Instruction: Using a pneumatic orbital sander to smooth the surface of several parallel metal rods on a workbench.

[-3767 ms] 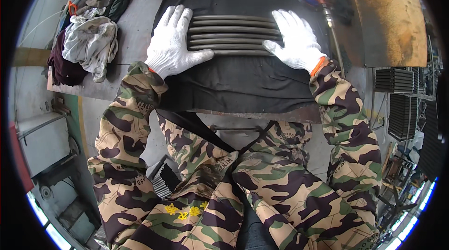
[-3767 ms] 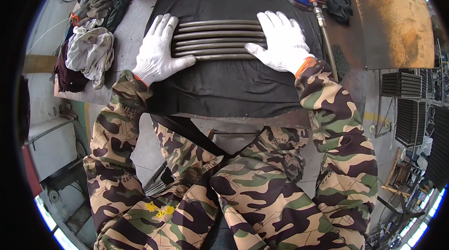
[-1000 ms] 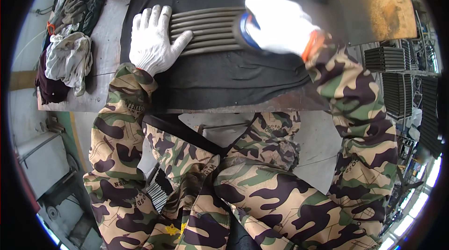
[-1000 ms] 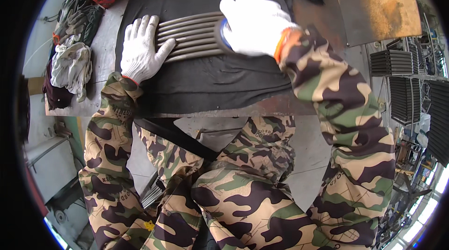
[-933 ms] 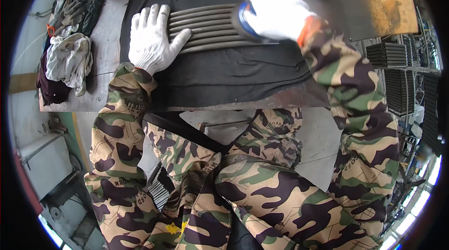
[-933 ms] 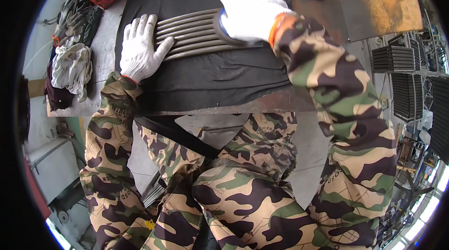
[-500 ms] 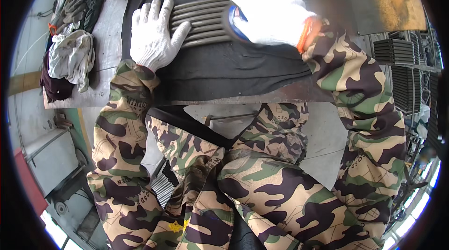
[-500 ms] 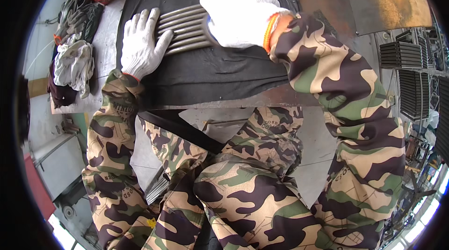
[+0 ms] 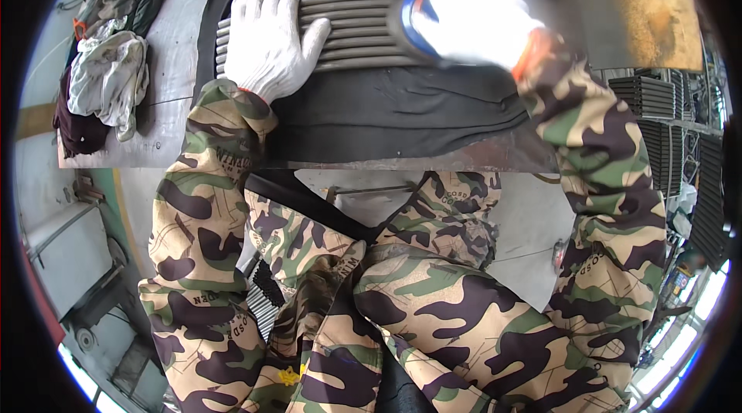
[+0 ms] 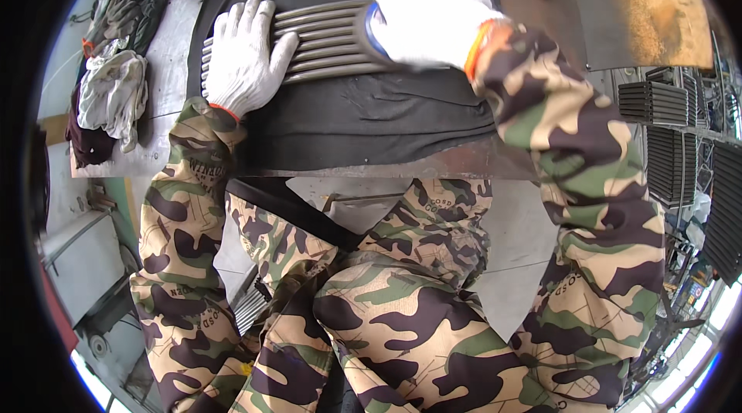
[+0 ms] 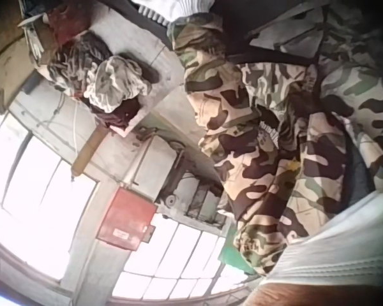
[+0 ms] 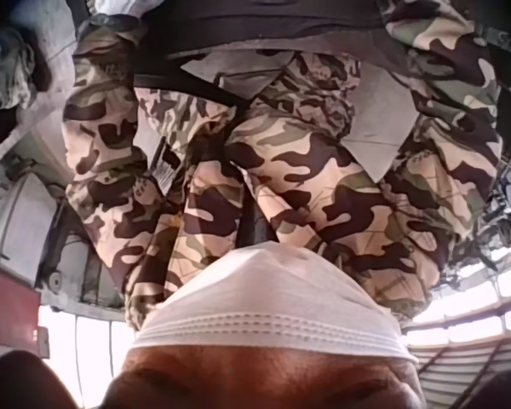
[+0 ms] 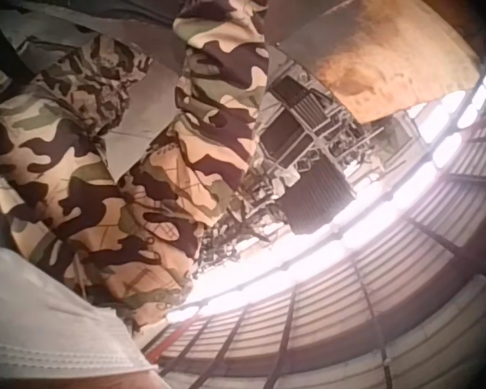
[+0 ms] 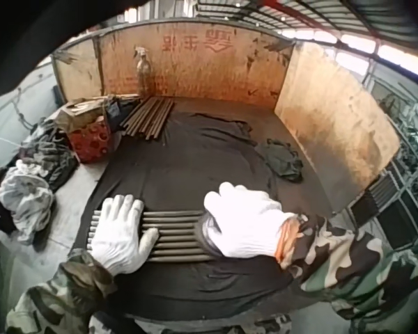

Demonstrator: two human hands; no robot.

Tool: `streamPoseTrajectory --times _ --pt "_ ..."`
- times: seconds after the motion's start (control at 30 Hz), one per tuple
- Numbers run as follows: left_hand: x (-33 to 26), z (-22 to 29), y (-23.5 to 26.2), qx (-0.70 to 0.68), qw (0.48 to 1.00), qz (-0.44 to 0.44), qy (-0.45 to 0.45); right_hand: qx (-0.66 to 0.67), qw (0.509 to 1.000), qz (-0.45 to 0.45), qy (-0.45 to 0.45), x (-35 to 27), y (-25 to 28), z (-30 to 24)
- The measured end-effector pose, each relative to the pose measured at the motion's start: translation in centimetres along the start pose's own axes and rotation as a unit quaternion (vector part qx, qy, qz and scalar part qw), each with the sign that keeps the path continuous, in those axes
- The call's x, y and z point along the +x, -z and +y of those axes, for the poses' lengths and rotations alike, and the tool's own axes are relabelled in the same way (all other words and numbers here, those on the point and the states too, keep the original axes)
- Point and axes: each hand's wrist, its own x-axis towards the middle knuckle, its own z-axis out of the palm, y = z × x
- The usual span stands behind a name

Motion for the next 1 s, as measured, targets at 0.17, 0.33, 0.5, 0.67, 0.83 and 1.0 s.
streamPoseTrajectory --times 0.17,0.33,0.5,0.67,0.83,1.0 --pt "-0.2 0.6 0.5 0.029 0.999 0.018 -0.012 0.028 0.998 0.052 0.02 1.7 0.0 1.3" --pt "-0.7 1.0 0.9 0.02 0.999 -0.024 0.013 -0.012 1.0 0.001 0.018 -0.7 -0.6 -0.4" --pt "-1.1 0.6 0.4 0.022 0.999 -0.023 0.011 0.012 0.999 -0.04 -0.027 0.4 -1.0 3.2" --pt "-0.8 0.6 0.4 0.044 0.999 -0.01 -0.001 -0.011 1.0 -0.001 0.001 -1.5 -0.8 2.9" --pt "-0.8 0.4 0.6 0.018 0.999 -0.043 0.019 -0.019 0.999 -0.022 -0.023 -1.6 -0.4 0.9" --pt "-0.8 1.1 0.5 0.021 1.0 -0.01 0.0 0.004 1.0 -0.016 -0.027 1.0 -1.3 1.0"
